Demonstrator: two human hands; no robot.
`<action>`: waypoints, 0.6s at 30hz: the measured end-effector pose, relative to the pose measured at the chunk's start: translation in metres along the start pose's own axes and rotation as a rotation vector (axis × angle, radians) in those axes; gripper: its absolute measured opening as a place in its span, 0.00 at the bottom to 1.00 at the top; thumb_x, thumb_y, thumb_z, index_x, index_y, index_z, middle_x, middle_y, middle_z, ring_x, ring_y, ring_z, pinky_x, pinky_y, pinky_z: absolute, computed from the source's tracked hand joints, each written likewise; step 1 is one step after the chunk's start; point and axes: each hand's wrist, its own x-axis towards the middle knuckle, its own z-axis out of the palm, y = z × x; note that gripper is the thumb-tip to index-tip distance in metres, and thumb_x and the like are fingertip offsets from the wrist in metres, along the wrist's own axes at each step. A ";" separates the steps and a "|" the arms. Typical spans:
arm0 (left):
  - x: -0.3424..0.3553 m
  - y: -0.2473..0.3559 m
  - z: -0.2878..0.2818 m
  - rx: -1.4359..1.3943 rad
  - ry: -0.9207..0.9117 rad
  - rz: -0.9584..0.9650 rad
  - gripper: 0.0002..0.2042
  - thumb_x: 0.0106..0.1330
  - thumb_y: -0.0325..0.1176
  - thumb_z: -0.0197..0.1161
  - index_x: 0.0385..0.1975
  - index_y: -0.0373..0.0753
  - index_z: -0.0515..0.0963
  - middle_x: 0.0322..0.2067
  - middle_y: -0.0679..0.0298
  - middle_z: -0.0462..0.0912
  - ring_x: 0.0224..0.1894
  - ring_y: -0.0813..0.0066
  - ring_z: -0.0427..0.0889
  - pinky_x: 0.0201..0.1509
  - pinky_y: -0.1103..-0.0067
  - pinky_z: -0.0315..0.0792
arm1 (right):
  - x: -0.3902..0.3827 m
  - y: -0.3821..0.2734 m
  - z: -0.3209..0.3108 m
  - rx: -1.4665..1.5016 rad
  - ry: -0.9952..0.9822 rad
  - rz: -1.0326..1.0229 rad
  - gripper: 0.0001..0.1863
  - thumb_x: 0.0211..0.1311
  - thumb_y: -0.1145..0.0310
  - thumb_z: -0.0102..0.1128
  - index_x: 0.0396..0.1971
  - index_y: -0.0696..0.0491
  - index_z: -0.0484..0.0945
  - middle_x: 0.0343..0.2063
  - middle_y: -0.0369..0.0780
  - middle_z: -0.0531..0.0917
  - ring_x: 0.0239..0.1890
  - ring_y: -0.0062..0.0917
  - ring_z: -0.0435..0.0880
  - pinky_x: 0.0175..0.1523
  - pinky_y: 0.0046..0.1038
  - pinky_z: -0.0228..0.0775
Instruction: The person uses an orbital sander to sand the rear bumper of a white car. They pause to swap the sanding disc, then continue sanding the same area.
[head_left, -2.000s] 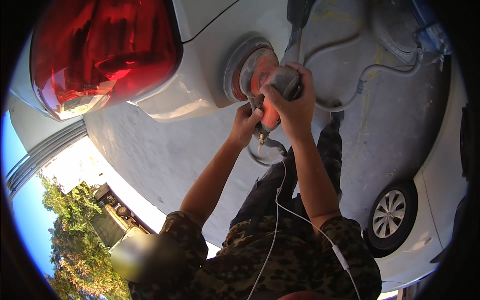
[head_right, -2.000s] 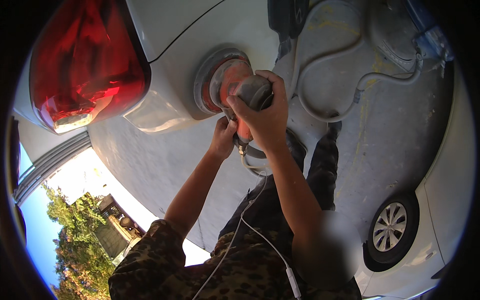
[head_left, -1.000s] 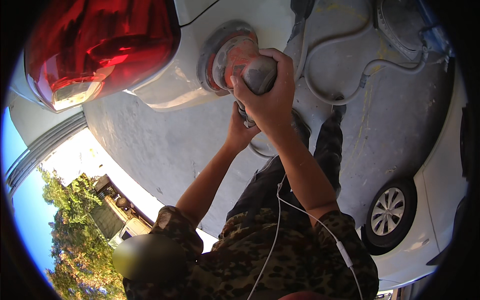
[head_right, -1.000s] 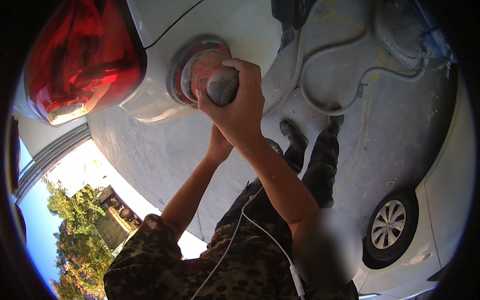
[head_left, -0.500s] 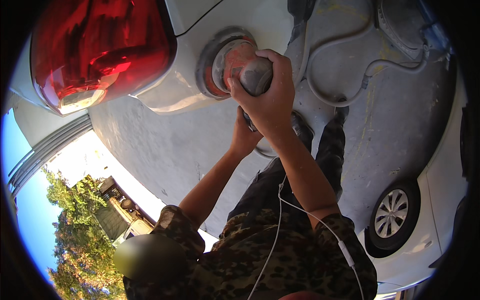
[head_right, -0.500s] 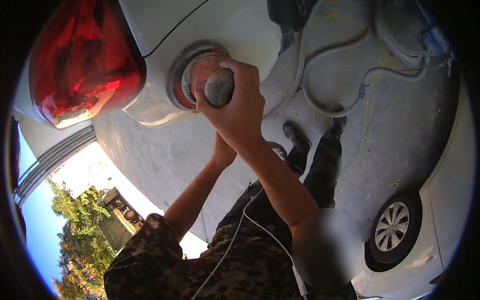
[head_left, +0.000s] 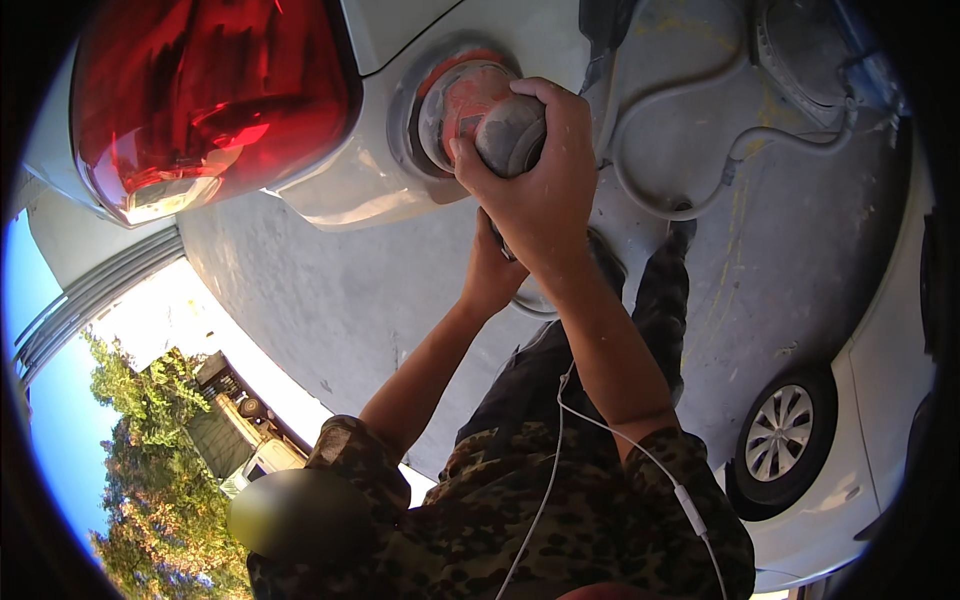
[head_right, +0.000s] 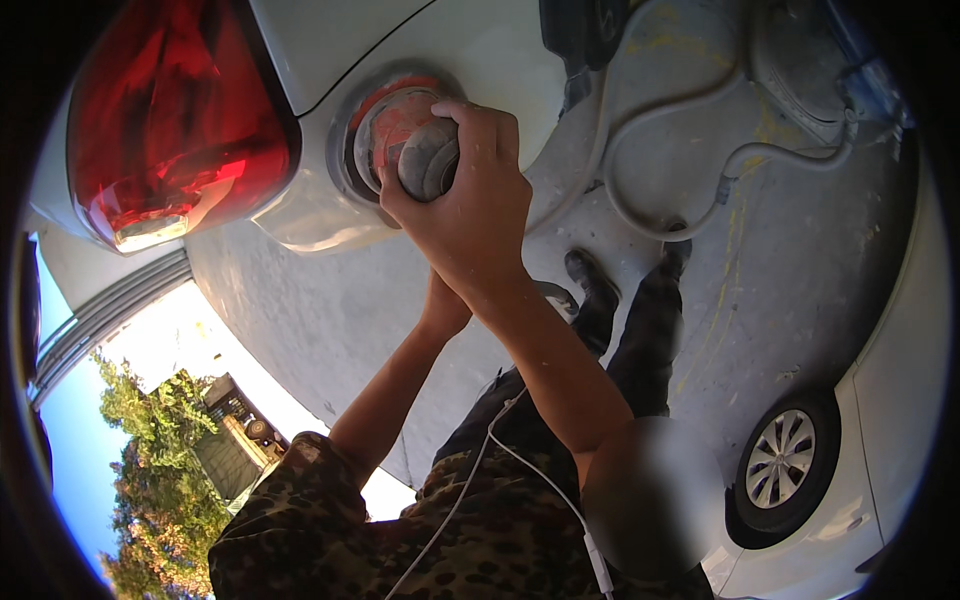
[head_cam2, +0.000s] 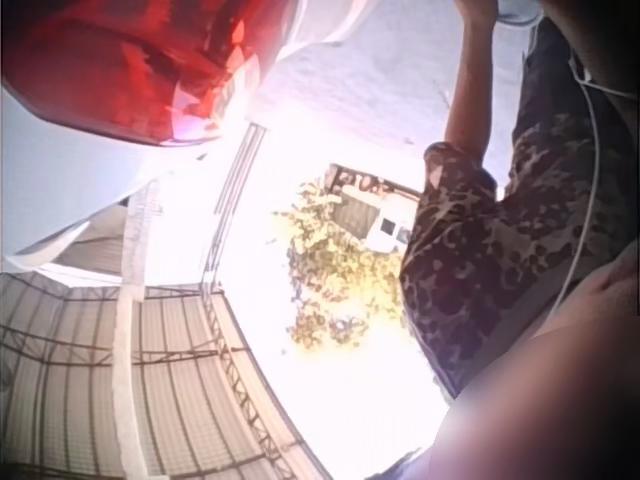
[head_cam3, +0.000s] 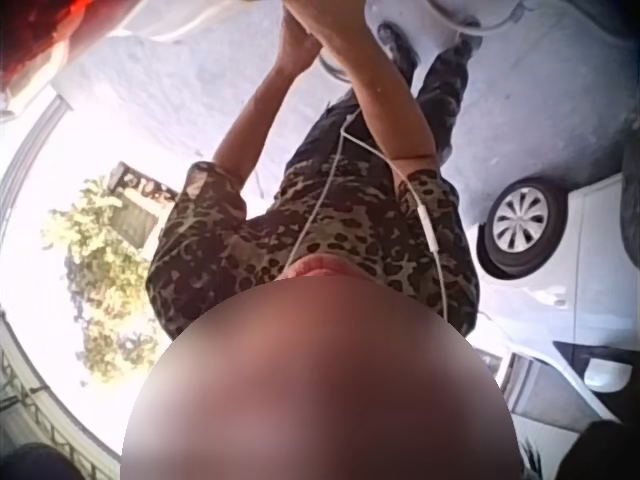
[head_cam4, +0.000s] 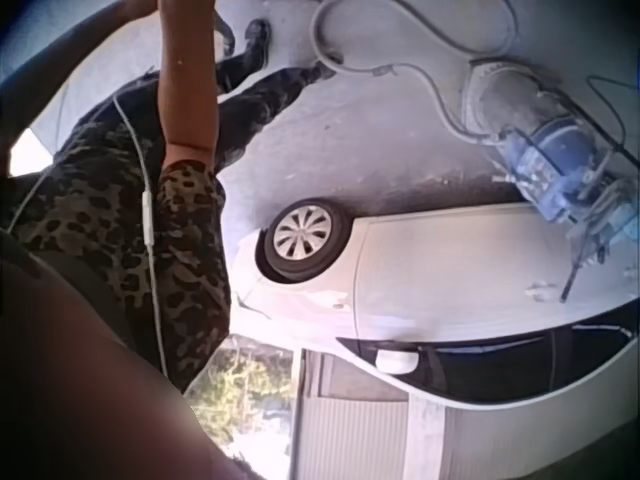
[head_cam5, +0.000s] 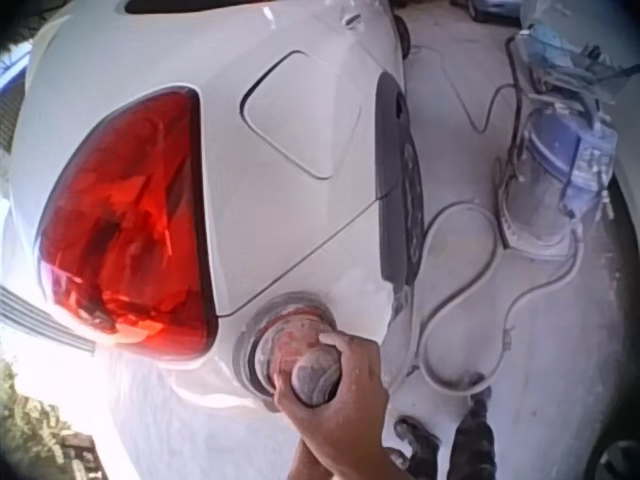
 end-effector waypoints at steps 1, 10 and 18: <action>0.000 0.002 0.000 -0.004 -0.002 0.011 0.41 0.59 0.35 0.82 0.66 0.29 0.61 0.56 0.47 0.82 0.58 0.64 0.83 0.61 0.68 0.76 | 0.001 -0.001 -0.001 0.025 -0.010 0.027 0.34 0.48 0.64 0.83 0.55 0.52 0.76 0.50 0.43 0.80 0.51 0.40 0.85 0.51 0.39 0.83; -0.004 0.007 -0.001 -0.037 -0.050 -0.045 0.43 0.60 0.35 0.81 0.69 0.29 0.60 0.57 0.50 0.80 0.60 0.66 0.80 0.62 0.68 0.75 | 0.000 -0.008 -0.006 0.100 -0.044 0.089 0.33 0.49 0.65 0.83 0.56 0.54 0.77 0.50 0.44 0.80 0.52 0.40 0.84 0.58 0.39 0.77; -0.004 0.004 -0.006 0.070 -0.091 -0.100 0.42 0.60 0.35 0.81 0.68 0.29 0.60 0.57 0.50 0.80 0.59 0.66 0.80 0.61 0.69 0.75 | 0.004 -0.004 -0.006 0.068 -0.037 0.197 0.34 0.48 0.65 0.84 0.56 0.54 0.77 0.50 0.44 0.80 0.51 0.39 0.84 0.56 0.39 0.78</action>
